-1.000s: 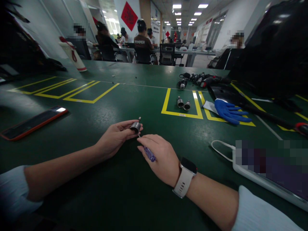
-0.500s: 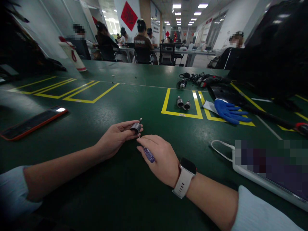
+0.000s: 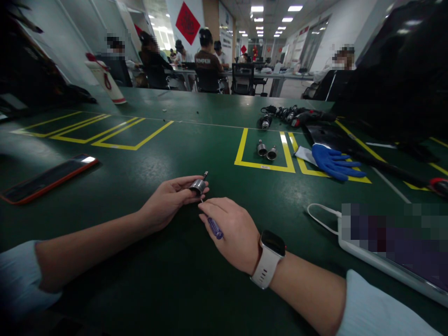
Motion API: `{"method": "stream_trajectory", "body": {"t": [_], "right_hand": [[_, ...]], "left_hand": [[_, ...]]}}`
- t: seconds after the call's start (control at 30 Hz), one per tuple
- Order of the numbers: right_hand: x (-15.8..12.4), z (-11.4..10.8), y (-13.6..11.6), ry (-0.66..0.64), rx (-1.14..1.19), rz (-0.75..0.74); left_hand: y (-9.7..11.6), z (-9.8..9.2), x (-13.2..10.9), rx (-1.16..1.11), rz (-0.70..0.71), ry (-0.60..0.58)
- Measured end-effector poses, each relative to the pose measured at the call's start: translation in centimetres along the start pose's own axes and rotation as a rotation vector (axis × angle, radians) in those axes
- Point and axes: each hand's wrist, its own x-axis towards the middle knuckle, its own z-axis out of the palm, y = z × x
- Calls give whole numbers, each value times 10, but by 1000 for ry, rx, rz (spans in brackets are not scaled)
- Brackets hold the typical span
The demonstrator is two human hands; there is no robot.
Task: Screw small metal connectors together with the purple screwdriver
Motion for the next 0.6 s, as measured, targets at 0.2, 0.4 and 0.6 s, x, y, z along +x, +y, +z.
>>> {"method": "stream_trajectory", "body": {"t": [0.2,0.4,0.6], "right_hand": [[0,2,1,6,-21,-19],[0,1,1,-7,-29,-13],[0,1,1,3,-18,-29]], "left_hand": [[-1,-1,0,4,7,-15],[0,0,0,35,10,-17],[-4,0,1,30,13,-1]]}}
